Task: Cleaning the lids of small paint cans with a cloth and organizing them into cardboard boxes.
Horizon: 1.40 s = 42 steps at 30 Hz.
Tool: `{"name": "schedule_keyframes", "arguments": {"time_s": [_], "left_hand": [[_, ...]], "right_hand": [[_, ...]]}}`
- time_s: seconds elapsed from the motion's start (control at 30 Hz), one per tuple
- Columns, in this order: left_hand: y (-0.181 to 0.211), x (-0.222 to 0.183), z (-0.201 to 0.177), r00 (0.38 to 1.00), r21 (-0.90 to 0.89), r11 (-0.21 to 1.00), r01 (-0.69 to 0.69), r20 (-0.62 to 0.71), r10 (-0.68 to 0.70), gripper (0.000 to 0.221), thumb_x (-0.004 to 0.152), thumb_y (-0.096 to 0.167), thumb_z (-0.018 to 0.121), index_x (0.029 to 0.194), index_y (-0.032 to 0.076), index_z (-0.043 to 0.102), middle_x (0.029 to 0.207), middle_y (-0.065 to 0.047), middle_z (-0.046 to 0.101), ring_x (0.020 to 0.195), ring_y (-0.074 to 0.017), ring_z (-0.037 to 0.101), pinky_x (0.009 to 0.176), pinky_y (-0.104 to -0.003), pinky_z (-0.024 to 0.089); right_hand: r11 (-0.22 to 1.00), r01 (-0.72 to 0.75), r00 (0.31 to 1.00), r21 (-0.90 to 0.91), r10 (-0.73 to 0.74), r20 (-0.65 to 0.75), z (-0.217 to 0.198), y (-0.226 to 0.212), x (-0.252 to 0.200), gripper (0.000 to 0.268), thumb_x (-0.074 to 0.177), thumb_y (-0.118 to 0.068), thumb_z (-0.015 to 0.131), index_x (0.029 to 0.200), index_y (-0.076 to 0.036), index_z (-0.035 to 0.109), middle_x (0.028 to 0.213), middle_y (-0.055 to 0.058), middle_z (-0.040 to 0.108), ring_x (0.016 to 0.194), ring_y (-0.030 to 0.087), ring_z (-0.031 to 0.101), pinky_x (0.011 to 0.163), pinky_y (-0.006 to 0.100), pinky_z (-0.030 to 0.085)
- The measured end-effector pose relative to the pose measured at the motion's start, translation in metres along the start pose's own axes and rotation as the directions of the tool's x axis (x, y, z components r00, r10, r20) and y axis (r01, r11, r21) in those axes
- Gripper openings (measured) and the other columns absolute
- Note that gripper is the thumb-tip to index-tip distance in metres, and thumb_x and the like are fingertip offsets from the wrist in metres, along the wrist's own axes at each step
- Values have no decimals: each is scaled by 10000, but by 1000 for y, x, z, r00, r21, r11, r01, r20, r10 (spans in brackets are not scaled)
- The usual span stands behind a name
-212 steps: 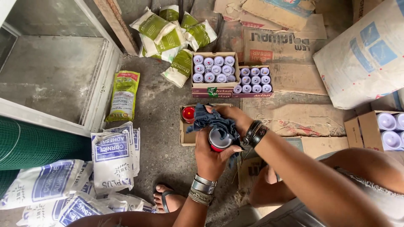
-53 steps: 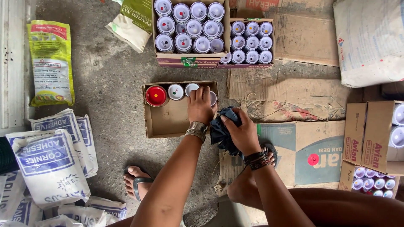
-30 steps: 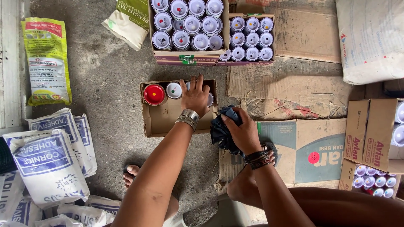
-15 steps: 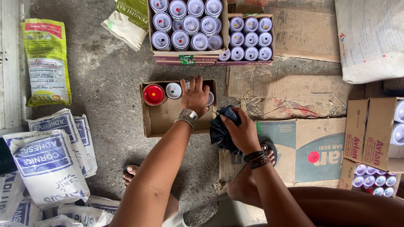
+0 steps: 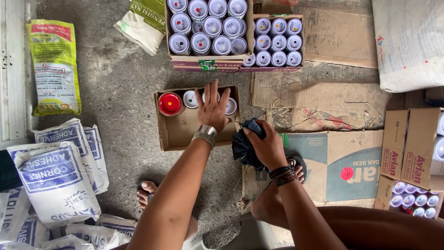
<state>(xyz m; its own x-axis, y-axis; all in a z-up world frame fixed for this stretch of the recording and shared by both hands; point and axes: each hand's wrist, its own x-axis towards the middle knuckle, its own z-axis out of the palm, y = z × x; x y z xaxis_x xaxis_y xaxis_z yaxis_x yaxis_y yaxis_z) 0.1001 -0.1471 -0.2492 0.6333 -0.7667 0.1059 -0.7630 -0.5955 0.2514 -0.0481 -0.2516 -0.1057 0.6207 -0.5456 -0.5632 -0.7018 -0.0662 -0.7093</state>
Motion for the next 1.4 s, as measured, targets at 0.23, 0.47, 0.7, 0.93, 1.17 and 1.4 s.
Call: {"name": "schedule_keyframes", "arguments": {"time_s": [0.23,0.47,0.7,0.93,1.17,1.4], "left_hand": [[11,-46,46,893,-217,925,312,-265,-363,616,638,516,874,1080,165,626,1029,-72,548,954,-322,596,808,-506,461],[49,-45,-97,619,-768,-171,617,608,-497,788,930,674,527,1419,60,598,1413,-289,592,1383,-428,503,1172,-535,404],[-4,-90,2,549,-656,-38,753,660,-513,371,823,493,800,1105,253,798,1040,-102,767,1041,-297,728,859,-439,558],[-1,-82,-59,612,-605,187,774,638,-468,582,835,239,655,1383,86,532,851,-91,729,718,-201,675,587,-386,546],[-2,-81,-51,629,-577,263,774,648,-430,358,822,179,618,525,218,422,452,76,302,380,-39,239,428,-230,237],[-35,-66,-94,655,-577,321,751,713,-250,248,746,379,683,760,152,783,743,-79,737,789,-207,679,756,-359,509]], "right_hand": [[992,-49,998,-115,52,22,8,1,6,517,988,-491,665,1366,-139,637,1214,227,673,1178,493,621,960,700,529],[997,-35,998,-67,32,-49,30,-7,23,645,1025,-647,374,1361,-135,579,1278,310,625,1204,556,558,1016,702,451],[835,164,976,-525,-215,-37,58,9,74,267,1007,-370,597,1184,-267,768,985,134,767,887,411,733,727,540,614],[582,371,883,-724,-462,81,72,25,131,650,792,-311,857,1379,-150,630,1299,117,475,1073,415,649,769,504,640],[360,522,832,-773,-412,370,51,-15,115,979,791,-307,802,1620,-149,306,1624,195,267,1348,424,408,1034,579,444],[241,594,719,-767,-587,373,70,24,150,1095,652,-332,812,1603,-135,307,1420,135,404,1257,352,442,940,499,480]]}}
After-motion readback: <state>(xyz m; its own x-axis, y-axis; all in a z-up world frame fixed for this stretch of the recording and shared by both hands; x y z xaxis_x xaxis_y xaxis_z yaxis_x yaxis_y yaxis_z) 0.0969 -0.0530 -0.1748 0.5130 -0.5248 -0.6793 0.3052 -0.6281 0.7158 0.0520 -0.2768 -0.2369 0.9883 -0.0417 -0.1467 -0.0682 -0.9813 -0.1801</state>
